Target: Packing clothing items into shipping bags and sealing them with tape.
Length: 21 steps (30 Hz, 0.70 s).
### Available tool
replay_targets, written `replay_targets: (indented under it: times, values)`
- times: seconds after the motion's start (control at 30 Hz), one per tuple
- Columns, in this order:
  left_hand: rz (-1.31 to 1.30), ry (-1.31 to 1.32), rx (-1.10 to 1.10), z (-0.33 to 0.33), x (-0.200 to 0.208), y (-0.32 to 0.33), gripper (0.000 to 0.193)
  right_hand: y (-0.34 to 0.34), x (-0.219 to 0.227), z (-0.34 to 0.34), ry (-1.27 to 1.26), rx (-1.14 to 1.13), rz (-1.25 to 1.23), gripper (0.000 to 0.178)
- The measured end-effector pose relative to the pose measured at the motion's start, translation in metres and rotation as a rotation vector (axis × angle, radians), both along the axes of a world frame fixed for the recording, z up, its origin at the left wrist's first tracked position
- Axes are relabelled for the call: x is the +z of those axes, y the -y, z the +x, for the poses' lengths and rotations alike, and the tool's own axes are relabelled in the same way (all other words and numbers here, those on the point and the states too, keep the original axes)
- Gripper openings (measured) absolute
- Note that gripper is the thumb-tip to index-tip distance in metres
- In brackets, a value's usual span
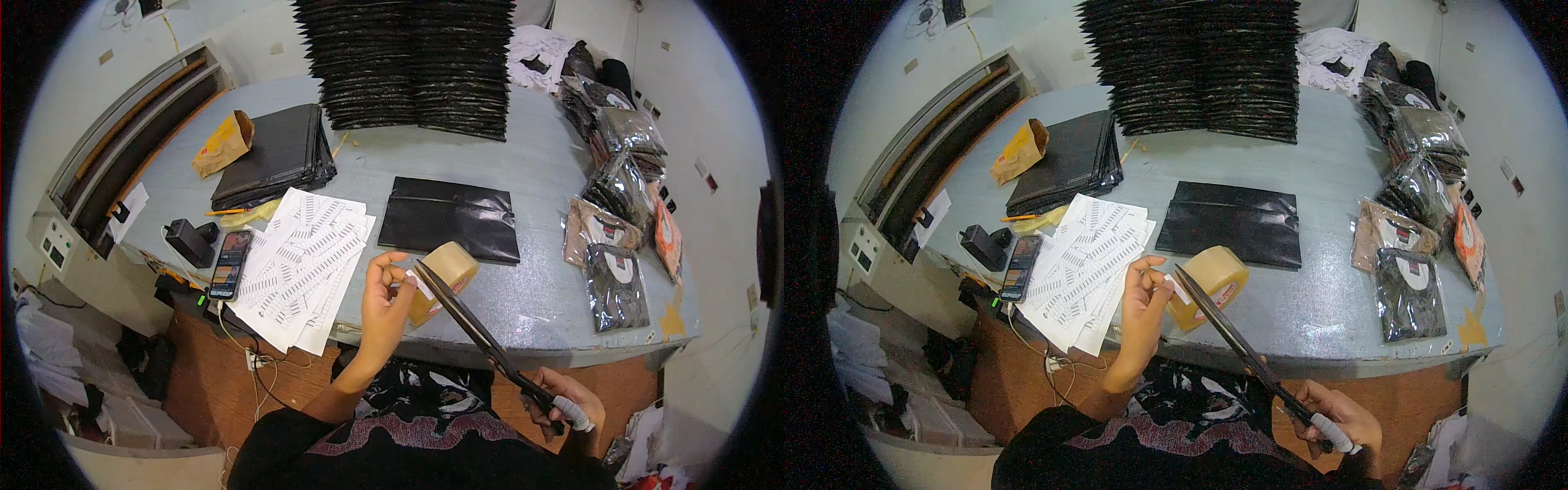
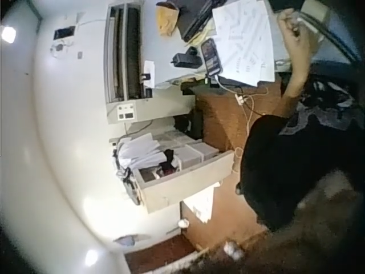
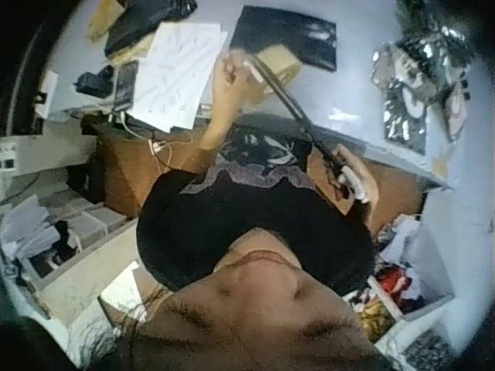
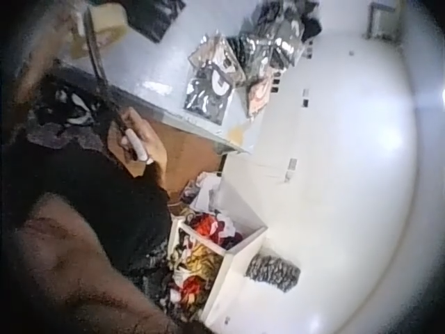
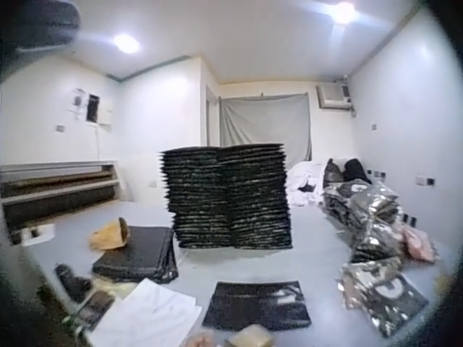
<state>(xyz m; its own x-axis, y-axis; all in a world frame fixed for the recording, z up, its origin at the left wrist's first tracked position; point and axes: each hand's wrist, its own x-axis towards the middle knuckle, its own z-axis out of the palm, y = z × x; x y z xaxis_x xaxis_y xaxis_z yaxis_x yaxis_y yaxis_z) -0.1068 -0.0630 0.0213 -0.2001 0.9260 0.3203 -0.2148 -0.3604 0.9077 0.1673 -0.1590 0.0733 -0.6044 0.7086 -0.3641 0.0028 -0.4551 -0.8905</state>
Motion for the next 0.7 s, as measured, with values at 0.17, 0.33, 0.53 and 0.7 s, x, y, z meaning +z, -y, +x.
replay_targets:
  times: [0.17, 0.33, 0.53, 0.7]
  values:
    - [-0.01, -0.021, -0.006, -0.0012, 0.0013, 0.0014, 0.029, 0.0, -0.0059, 0.0027, -0.018, 0.023, 0.001, 0.051]
    - [-0.015, 0.018, -0.018, 0.0, 0.0019, 0.0015, 0.028, 0.0015, -0.0108, 0.0052, -0.054, 0.011, -0.013, 0.048]
    - [-0.023, 0.015, -0.018, -0.0027, 0.0029, 0.0028, 0.026, 0.001, -0.0042, 0.0024, 0.022, 0.018, 0.013, 0.044]
    - [-0.037, 0.009, -0.026, -0.0025, 0.0037, 0.0035, 0.025, 0.0029, -0.0028, 0.0, 0.06, -0.033, -0.012, 0.041]
